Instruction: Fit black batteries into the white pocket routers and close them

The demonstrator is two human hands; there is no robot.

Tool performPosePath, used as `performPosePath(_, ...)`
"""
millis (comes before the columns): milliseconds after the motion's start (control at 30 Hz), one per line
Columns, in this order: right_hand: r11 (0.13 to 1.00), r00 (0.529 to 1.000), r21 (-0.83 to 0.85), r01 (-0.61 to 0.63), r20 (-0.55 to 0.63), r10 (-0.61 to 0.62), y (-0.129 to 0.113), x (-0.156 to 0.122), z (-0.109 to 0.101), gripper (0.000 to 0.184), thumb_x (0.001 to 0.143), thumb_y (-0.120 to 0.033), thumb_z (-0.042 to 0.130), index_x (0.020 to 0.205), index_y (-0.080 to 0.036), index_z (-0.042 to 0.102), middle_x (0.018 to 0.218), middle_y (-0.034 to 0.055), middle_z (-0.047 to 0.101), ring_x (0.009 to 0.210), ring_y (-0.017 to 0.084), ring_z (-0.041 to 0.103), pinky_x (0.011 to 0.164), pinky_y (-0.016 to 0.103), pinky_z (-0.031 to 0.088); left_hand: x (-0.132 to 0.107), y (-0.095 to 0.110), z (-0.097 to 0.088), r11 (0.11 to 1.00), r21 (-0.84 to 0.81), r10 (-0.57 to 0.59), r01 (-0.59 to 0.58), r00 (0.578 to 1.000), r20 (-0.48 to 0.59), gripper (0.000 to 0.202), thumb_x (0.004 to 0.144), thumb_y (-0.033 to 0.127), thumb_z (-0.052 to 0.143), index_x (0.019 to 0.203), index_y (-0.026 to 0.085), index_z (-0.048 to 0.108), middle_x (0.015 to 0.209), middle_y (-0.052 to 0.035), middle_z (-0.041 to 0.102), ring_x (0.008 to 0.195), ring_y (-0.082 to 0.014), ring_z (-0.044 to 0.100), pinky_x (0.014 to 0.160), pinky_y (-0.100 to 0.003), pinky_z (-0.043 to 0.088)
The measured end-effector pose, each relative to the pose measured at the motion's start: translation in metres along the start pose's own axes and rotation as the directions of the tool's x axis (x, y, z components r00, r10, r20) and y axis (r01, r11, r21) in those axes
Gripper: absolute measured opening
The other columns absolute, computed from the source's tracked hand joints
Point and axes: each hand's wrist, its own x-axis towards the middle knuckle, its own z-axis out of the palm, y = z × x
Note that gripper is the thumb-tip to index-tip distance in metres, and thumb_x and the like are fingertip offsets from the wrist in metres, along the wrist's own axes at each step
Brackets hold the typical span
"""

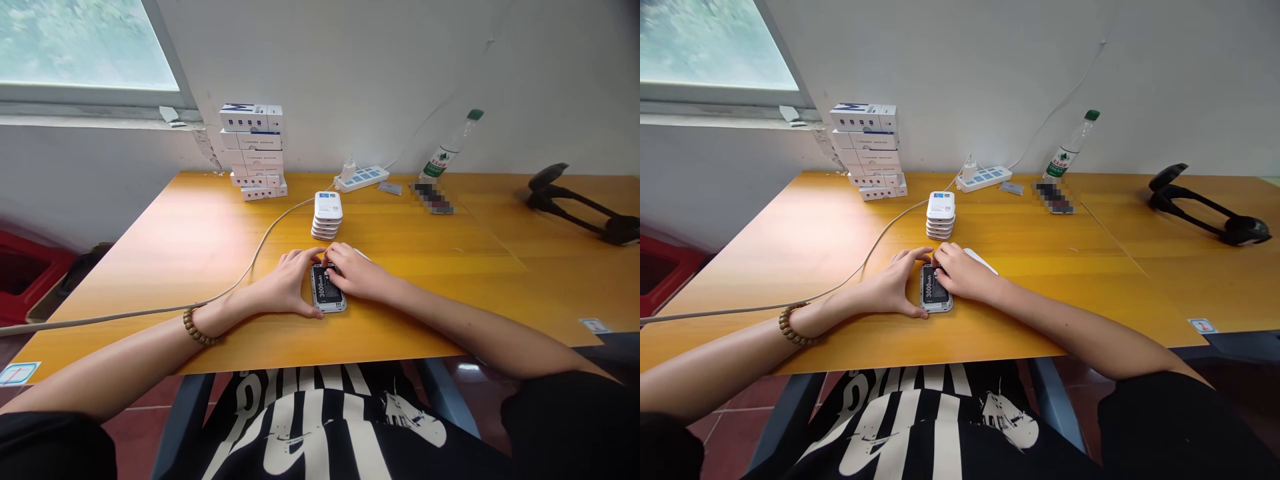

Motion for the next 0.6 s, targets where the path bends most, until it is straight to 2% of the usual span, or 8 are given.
performPosePath(100, 0.997, 0.998, 0.024, -0.070, 0.004, 0.070, -0.005, 0.003, 0.000, 0.008, 0.101, -0.016, 0.055, 0.101, -0.020, 0.062, 0.112, 0.0122, 0.063, 0.110, 0.029, 0.061, 0.101, 0.046, 0.054, 0.000, 0.000, 0.001, 1.000, -0.003, 0.015, -0.015, 1.000, -0.009, 0.128, 0.059, 0.051, 0.102, 0.163, 0.029, 0.031, 0.145, -0.0161, 0.059, 0.140, -0.0464, 0.051, 0.119, -0.071, 0.042)
performPosePath(200, 0.991, 0.992, 0.051, -0.124, 0.000, 0.124, -0.010, 0.006, 0.002, 0.014, 0.103, -0.015, 0.050, 0.093, -0.021, 0.058, 0.110, 0.0118, 0.061, 0.111, 0.028, 0.060, 0.101, 0.046, 0.053, -0.001, 0.001, 0.003, 1.000, -0.011, 0.018, -0.018, 1.000, -0.002, 0.132, 0.056, 0.052, 0.103, 0.164, 0.028, 0.030, 0.147, -0.0165, 0.058, 0.142, -0.0467, 0.050, 0.120, -0.070, 0.041)
performPosePath(333, 0.972, 0.983, 0.152, -0.180, -0.013, 0.184, -0.009, 0.008, 0.005, 0.023, 0.105, -0.023, 0.048, 0.083, -0.023, 0.052, 0.105, 0.0093, 0.059, 0.107, 0.027, 0.060, 0.099, 0.046, 0.053, -0.002, 0.006, 0.003, 1.000, 0.018, 0.021, -0.021, 0.999, 0.031, 0.136, 0.055, 0.056, 0.102, 0.166, 0.028, 0.027, 0.151, -0.0172, 0.055, 0.144, -0.0467, 0.047, 0.121, -0.068, 0.040)
performPosePath(400, 0.958, 0.979, 0.214, -0.192, -0.029, 0.203, -0.008, 0.008, 0.004, 0.019, 0.102, -0.024, 0.052, 0.083, -0.023, 0.052, 0.104, 0.0078, 0.060, 0.104, 0.027, 0.061, 0.097, 0.045, 0.052, -0.002, 0.009, 0.002, 0.999, 0.037, 0.016, -0.018, 0.999, 0.048, 0.139, 0.056, 0.057, 0.102, 0.167, 0.027, 0.025, 0.152, -0.0178, 0.055, 0.144, -0.0467, 0.047, 0.121, -0.068, 0.039)
performPosePath(500, 0.929, 0.978, 0.328, -0.173, -0.051, 0.200, -0.008, 0.005, -0.003, 0.017, 0.097, -0.029, 0.058, 0.082, -0.023, 0.053, 0.099, 0.0054, 0.060, 0.093, 0.024, 0.061, 0.087, 0.041, 0.052, -0.001, 0.007, -0.002, 0.999, 0.036, -0.007, 0.005, 0.998, 0.063, 0.142, 0.056, 0.057, 0.101, 0.169, 0.026, 0.020, 0.151, -0.0180, 0.056, 0.144, -0.0466, 0.046, 0.122, -0.068, 0.038)
performPosePath(600, 0.877, 0.996, 0.474, -0.084, 0.008, 0.091, -0.008, 0.000, -0.012, 0.018, 0.094, -0.035, 0.067, 0.091, -0.024, 0.054, 0.095, 0.0015, 0.065, 0.085, 0.020, 0.062, 0.077, 0.036, 0.052, 0.000, 0.002, -0.007, 0.999, 0.037, -0.035, 0.033, 0.998, 0.060, 0.138, 0.060, 0.054, 0.099, 0.169, 0.028, 0.020, 0.154, -0.0169, 0.054, 0.146, -0.0463, 0.045, 0.123, -0.068, 0.037)
